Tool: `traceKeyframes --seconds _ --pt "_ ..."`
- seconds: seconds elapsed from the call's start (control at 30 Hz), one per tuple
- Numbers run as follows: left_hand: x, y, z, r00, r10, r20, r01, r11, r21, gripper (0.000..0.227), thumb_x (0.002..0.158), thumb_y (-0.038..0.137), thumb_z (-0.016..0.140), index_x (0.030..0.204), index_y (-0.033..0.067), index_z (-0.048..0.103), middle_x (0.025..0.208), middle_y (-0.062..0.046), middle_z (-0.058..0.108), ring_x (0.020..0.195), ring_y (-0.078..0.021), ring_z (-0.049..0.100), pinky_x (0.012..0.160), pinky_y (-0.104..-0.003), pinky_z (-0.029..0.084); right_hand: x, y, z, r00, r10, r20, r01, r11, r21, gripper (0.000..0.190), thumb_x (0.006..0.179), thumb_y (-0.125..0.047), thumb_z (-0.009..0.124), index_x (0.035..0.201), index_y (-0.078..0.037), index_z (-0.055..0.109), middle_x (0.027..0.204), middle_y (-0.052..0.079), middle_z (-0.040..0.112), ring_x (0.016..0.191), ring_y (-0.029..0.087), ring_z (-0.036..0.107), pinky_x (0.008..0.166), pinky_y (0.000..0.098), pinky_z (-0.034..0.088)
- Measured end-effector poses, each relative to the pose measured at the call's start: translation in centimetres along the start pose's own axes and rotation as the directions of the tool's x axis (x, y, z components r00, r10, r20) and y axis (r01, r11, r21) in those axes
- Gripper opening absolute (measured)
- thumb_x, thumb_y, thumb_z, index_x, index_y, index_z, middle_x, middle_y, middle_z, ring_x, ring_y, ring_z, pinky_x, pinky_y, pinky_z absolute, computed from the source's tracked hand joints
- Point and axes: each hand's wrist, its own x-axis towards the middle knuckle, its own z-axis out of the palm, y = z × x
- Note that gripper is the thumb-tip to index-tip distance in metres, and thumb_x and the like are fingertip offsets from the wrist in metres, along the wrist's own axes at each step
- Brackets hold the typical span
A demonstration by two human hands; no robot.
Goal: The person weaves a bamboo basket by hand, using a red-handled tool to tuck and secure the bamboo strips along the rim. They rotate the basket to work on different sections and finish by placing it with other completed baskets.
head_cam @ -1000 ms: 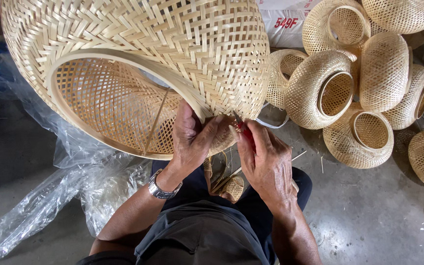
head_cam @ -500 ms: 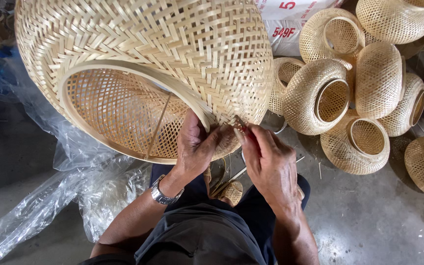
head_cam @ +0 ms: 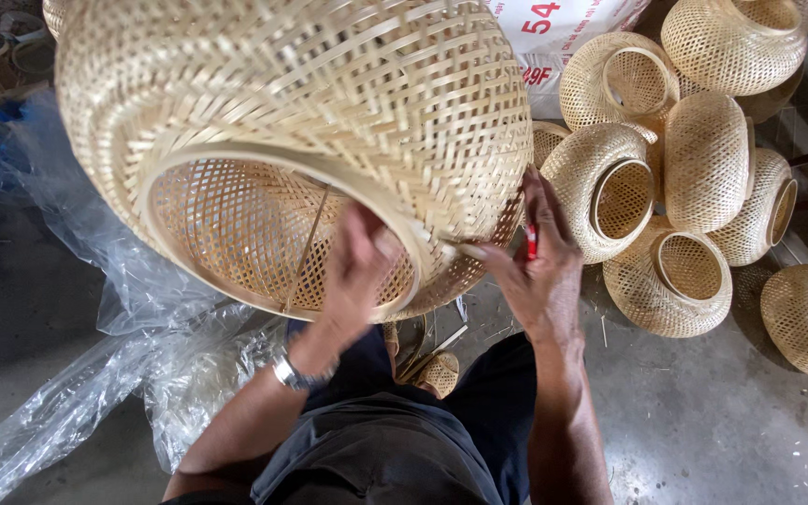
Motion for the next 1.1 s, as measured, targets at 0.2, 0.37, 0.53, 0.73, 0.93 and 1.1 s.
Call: traceKeyframes --seconds 0.2,0.37,0.53,0.73,0.93,1.1 --pt "4.2 -2.5 -2.0 0.998 -0.012 -0.054 0.023 0.978 0.206 0.014 0.114 0.011 0.07 0.119 0.0047 0.059 0.087 -0.006 0.05 0.07 -0.0123 0.043 0.059 -0.027 0.04 -0.8 -0.4 1.4 0.997 0.067 -0.042 -0.068 0.997 -0.024 0.086 0.091 -0.047 0.081 0.153 0.001 0.047 0.149 0.028 0.056 0.138 0.04 0.059 0.103 0.0448 0.058" --pt "6.3 -1.4 -1.3 0.998 -0.048 -0.047 0.027 0.93 -0.367 0.041 0.104 0.001 0.07 0.14 0.0071 0.051 0.1 -0.001 0.066 0.084 -0.0111 0.056 0.076 -0.029 0.049 -2.3 -2.5 1.6 0.979 0.205 -0.011 -0.205 0.979 -0.014 0.08 0.091 -0.043 0.08 0.149 0.002 0.048 0.145 0.028 0.058 0.132 0.041 0.062 0.1 0.0502 0.059" --pt "5.2 0.8 -1.6 0.993 -0.113 -0.036 0.101 0.963 -0.251 0.036 0.106 0.004 0.07 0.137 0.0056 0.052 0.102 0.002 0.065 0.084 -0.0059 0.054 0.078 -0.023 0.046 -4.6 -1.4 1.7 0.943 0.332 0.013 -0.332 0.943 -0.026 0.059 0.112 -0.039 0.048 0.154 0.002 0.048 0.131 0.027 0.055 0.114 0.034 0.058 0.089 0.0426 0.055" --pt "3.7 0.4 -2.0 0.992 -0.121 -0.046 0.112 0.98 -0.163 0.026 0.109 0.005 0.071 0.128 0.003 0.054 0.097 0.001 0.064 0.081 -0.0045 0.054 0.075 -0.021 0.046 -5.6 -3.2 0.1 0.492 0.831 0.26 -0.861 0.509 0.003 0.055 0.11 -0.047 0.042 0.127 0.0 0.067 0.086 0.03 0.062 0.067 0.03 0.056 0.058 0.0406 0.043" --pt "3.1 0.6 -1.0 0.985 -0.153 -0.081 0.135 0.972 -0.193 0.037 0.105 0.008 0.071 0.136 0.0062 0.05 0.117 -0.001 0.067 0.101 -0.0066 0.062 0.09 -0.023 0.054 -4.1 -6.1 -1.9 0.967 0.234 0.096 -0.237 0.971 0.016 0.053 0.117 -0.039 0.034 0.135 0.006 0.056 0.11 0.021 0.065 0.081 0.03 0.065 0.064 0.0395 0.054" --pt "2.6 0.7 -0.5 0.988 -0.138 -0.07 0.121 0.969 -0.213 0.04 0.103 0.009 0.072 0.137 0.0056 0.05 0.123 -0.002 0.067 0.109 -0.0079 0.063 0.098 -0.025 0.054 -5.5 -6.2 -1.2 0.822 0.483 0.303 -0.502 0.865 -0.017 0.04 0.111 -0.027 0.051 0.136 0.004 0.053 0.097 0.017 0.071 0.074 0.02 0.073 0.059 0.0353 0.055"
